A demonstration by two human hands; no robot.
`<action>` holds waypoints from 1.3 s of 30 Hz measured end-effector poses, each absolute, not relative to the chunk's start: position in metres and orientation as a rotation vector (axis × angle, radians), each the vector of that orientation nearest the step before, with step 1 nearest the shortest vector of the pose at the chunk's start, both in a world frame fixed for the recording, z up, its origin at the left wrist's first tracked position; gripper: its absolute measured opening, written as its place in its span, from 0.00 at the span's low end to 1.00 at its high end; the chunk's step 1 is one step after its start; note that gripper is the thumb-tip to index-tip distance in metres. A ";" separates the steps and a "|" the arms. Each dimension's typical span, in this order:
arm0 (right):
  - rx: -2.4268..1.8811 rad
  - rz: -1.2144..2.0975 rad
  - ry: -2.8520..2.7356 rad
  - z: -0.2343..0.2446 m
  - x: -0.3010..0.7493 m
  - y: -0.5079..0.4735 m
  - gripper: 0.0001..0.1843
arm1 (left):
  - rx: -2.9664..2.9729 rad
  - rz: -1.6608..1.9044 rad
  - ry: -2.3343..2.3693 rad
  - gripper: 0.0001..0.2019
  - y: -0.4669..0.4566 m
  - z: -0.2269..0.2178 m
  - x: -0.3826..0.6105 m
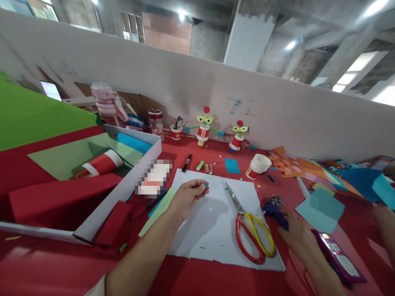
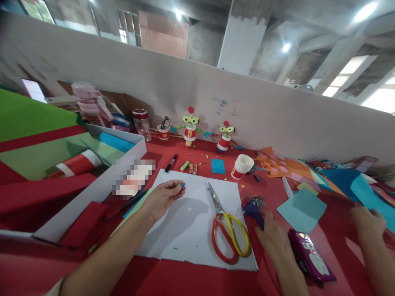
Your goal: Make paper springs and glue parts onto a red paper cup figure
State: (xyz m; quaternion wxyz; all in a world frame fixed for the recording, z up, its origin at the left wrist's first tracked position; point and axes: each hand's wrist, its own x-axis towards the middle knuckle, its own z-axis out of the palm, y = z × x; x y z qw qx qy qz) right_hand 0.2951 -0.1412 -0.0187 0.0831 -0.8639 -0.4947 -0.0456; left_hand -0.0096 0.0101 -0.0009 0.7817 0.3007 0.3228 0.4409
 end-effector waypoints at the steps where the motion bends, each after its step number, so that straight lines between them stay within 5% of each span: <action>1: -2.608 -0.127 -1.466 -0.014 0.292 -0.139 0.19 | 0.629 0.934 0.671 0.09 0.010 0.000 -0.010; 7: -2.516 -0.159 -1.183 0.028 0.265 -0.147 0.19 | 0.503 0.877 0.620 0.05 0.010 0.005 -0.015; 13: -1.791 0.463 -0.964 0.038 0.200 -0.151 0.20 | 0.433 0.874 0.585 0.06 0.010 0.003 -0.013; 19: -1.583 0.772 -1.215 0.018 0.145 -0.147 0.26 | 0.420 0.885 0.552 0.06 0.008 0.005 -0.013; 32: -1.614 0.463 -1.458 0.014 0.131 -0.138 0.28 | 0.485 0.842 0.500 0.10 0.005 0.003 -0.013; 39: -1.586 0.251 -1.520 0.011 0.131 -0.137 0.19 | 0.490 0.838 0.485 0.15 0.004 0.003 -0.013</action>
